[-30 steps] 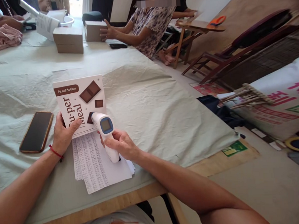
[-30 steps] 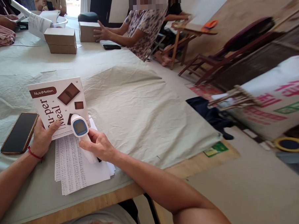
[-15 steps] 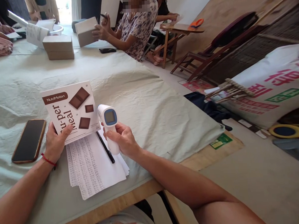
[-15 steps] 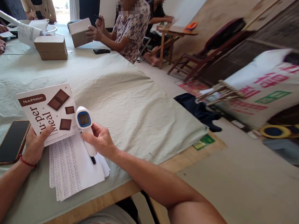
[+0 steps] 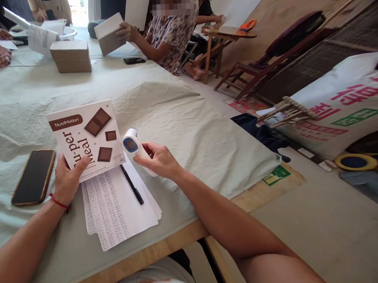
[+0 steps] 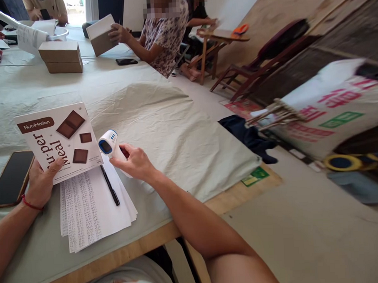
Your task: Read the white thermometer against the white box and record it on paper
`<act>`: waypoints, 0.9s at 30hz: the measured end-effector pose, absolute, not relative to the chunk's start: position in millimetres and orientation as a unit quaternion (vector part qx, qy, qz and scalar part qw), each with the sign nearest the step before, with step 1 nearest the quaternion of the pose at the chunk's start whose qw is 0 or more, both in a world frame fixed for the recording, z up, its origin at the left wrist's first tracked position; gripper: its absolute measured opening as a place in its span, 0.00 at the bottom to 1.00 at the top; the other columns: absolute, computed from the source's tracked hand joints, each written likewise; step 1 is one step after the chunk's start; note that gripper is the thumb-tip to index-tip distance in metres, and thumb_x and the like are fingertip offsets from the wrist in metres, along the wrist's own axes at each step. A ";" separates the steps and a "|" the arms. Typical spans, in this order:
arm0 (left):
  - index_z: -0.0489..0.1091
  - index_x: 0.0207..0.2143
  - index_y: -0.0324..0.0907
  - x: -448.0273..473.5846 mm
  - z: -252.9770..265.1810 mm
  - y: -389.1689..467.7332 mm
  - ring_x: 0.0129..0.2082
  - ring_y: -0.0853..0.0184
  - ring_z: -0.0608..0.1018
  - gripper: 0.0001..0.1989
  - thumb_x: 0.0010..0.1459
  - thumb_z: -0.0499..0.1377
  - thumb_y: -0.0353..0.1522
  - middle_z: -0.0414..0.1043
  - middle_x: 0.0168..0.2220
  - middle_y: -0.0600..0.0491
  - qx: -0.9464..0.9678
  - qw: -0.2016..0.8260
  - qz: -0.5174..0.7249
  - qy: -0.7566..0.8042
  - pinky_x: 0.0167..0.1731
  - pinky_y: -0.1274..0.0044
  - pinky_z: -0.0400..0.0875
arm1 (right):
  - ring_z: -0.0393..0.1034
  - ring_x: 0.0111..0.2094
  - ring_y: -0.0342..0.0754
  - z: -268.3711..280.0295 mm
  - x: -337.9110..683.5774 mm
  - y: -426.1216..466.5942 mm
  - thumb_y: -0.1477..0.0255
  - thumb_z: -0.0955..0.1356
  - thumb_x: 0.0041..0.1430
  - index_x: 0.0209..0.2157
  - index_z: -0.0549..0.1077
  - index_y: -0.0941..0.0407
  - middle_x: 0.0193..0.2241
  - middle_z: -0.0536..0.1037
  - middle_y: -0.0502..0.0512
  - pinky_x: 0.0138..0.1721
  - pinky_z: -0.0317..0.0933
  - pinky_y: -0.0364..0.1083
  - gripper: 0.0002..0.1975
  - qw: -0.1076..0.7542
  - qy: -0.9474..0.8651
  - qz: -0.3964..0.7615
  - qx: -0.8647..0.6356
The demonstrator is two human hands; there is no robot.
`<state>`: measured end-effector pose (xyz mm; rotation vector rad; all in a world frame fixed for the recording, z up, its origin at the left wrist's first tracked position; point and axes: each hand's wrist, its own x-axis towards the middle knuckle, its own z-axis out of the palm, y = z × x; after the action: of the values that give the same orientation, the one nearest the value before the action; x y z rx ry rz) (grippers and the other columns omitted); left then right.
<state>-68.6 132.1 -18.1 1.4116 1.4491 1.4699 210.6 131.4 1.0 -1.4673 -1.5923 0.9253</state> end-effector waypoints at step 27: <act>0.63 0.53 0.51 -79.8 -22.0 159.3 0.55 0.52 0.79 0.39 0.45 0.75 0.53 0.75 0.53 0.47 0.569 0.286 0.585 0.502 0.55 0.58 0.77 | 0.69 0.33 0.50 -26.9 185.2 106.5 0.75 0.64 0.59 0.53 0.76 0.54 0.34 0.77 0.56 0.35 0.62 0.48 0.21 0.221 -0.817 0.205 -0.491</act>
<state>-79.8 159.3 -22.0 1.5205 1.3410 1.5646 185.2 106.5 -26.9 -1.3574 -2.2594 0.5680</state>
